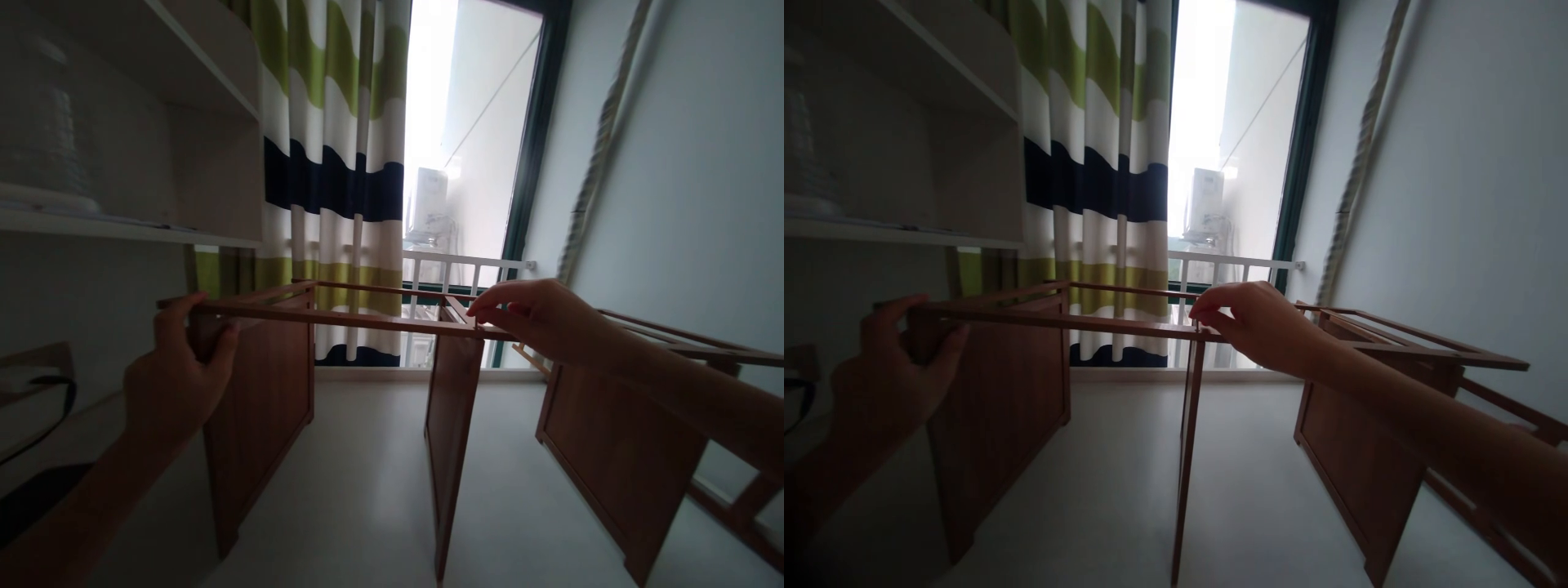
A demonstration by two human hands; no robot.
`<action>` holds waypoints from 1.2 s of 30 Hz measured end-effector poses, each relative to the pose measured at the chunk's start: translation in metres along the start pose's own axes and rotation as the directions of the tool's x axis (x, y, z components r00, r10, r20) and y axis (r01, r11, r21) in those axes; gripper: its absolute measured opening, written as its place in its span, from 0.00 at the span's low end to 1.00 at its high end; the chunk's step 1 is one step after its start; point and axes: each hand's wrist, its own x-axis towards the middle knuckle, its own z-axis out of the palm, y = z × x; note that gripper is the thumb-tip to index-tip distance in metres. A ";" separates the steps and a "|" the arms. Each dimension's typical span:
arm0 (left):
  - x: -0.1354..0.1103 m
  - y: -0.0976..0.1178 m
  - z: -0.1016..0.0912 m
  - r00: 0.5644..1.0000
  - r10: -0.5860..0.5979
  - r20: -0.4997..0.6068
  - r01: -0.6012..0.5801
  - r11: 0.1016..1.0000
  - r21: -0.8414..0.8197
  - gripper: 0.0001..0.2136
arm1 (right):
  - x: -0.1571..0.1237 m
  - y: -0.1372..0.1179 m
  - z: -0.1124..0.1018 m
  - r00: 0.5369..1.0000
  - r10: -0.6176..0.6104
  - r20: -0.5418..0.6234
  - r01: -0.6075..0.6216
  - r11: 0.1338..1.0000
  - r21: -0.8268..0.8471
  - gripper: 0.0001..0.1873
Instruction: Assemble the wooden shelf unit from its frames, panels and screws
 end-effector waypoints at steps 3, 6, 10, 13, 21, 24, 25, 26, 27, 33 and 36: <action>0.000 0.000 0.001 1.000 -0.020 0.017 0.021 0.999 -0.048 0.31 | -0.001 0.000 0.000 0.997 -0.058 -0.049 0.056 0.997 -0.047 0.10; 0.000 -0.001 0.002 0.998 -0.047 0.037 0.050 0.995 -0.084 0.32 | -0.001 -0.001 0.001 0.990 -0.123 -0.066 0.115 0.986 -0.122 0.09; 0.000 -0.002 0.004 0.997 -0.057 0.051 0.063 0.991 -0.122 0.33 | -0.003 -0.002 0.000 0.986 -0.158 -0.056 0.145 0.971 -0.190 0.10; -0.001 0.000 0.003 0.997 -0.059 0.052 0.065 0.991 -0.115 0.32 | -0.003 -0.002 -0.001 0.986 -0.163 -0.045 0.150 0.967 -0.205 0.11; -0.001 -0.001 0.003 1.000 0.007 0.007 -0.006 0.996 -0.085 0.31 | 0.004 -0.003 -0.006 0.969 -0.244 0.049 0.248 0.929 -0.276 0.11; 0.000 0.000 0.002 0.999 -0.019 0.025 0.021 0.995 -0.096 0.31 | 0.008 -0.006 -0.009 0.960 -0.266 0.086 0.279 0.904 -0.323 0.11; 0.000 0.000 0.002 0.999 -0.031 0.034 0.035 0.994 -0.104 0.31 | 0.009 -0.007 -0.010 0.959 -0.268 0.095 0.285 0.895 -0.343 0.12; 0.000 0.001 0.001 0.998 -0.044 0.047 0.049 0.992 -0.116 0.32 | 0.010 -0.007 -0.011 0.958 -0.269 0.104 0.288 0.886 -0.363 0.12; 0.000 0.002 0.000 0.997 -0.056 0.062 0.064 0.990 -0.129 0.32 | 0.010 -0.008 -0.011 0.956 -0.269 0.113 0.292 0.878 -0.379 0.12; -0.003 0.006 -0.004 0.990 -0.106 0.098 0.123 0.974 -0.189 0.34 | 0.009 -0.005 -0.012 0.957 -0.262 0.127 0.289 0.907 -0.307 0.12; -0.002 0.004 -0.002 0.983 -0.138 0.122 0.166 0.952 -0.258 0.35 | 0.006 -0.003 -0.008 0.968 -0.228 0.101 0.245 0.941 -0.232 0.11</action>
